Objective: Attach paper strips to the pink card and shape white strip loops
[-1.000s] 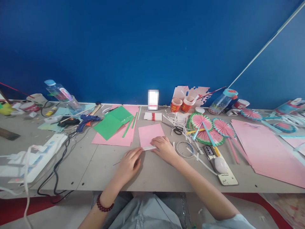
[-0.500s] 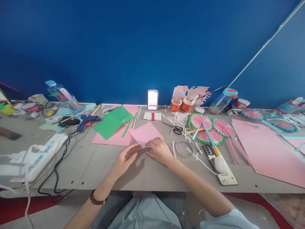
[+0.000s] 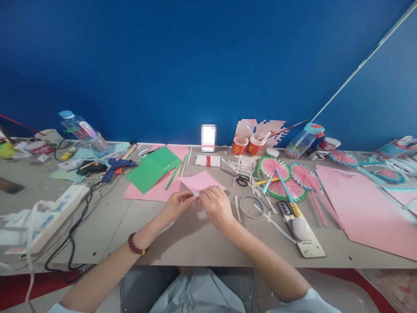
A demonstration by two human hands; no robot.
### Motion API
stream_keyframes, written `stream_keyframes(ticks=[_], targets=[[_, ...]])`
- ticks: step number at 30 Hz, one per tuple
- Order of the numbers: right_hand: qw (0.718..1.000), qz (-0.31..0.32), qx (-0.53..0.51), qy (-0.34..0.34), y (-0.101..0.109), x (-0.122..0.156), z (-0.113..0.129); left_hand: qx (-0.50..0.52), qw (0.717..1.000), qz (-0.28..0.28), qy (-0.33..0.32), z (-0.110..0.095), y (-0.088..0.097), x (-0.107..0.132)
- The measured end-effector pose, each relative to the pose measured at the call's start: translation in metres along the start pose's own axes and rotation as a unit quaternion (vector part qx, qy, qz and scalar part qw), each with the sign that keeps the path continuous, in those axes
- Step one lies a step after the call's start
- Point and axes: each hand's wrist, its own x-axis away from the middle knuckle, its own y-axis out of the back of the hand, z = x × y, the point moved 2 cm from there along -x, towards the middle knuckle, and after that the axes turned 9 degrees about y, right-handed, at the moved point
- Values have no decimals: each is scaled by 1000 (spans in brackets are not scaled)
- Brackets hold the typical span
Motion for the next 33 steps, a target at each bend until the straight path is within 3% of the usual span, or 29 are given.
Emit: stream_keyframes(ticks=[3, 7, 16, 33], targets=[[1000, -24, 13, -11, -4, -2, 2, -2, 999, -26, -36, 3, 4, -13], [999, -43, 0, -29, -11, 2, 1, 29, 998, -51, -37, 13, 9, -14], [994, -47, -60, -79, -17, 11, 5, 47, 998, -39, -21, 11, 12, -6], [990, -54, -67, -112, -22, 10, 4, 74, 996, -39, 1, 12, 11, -7]])
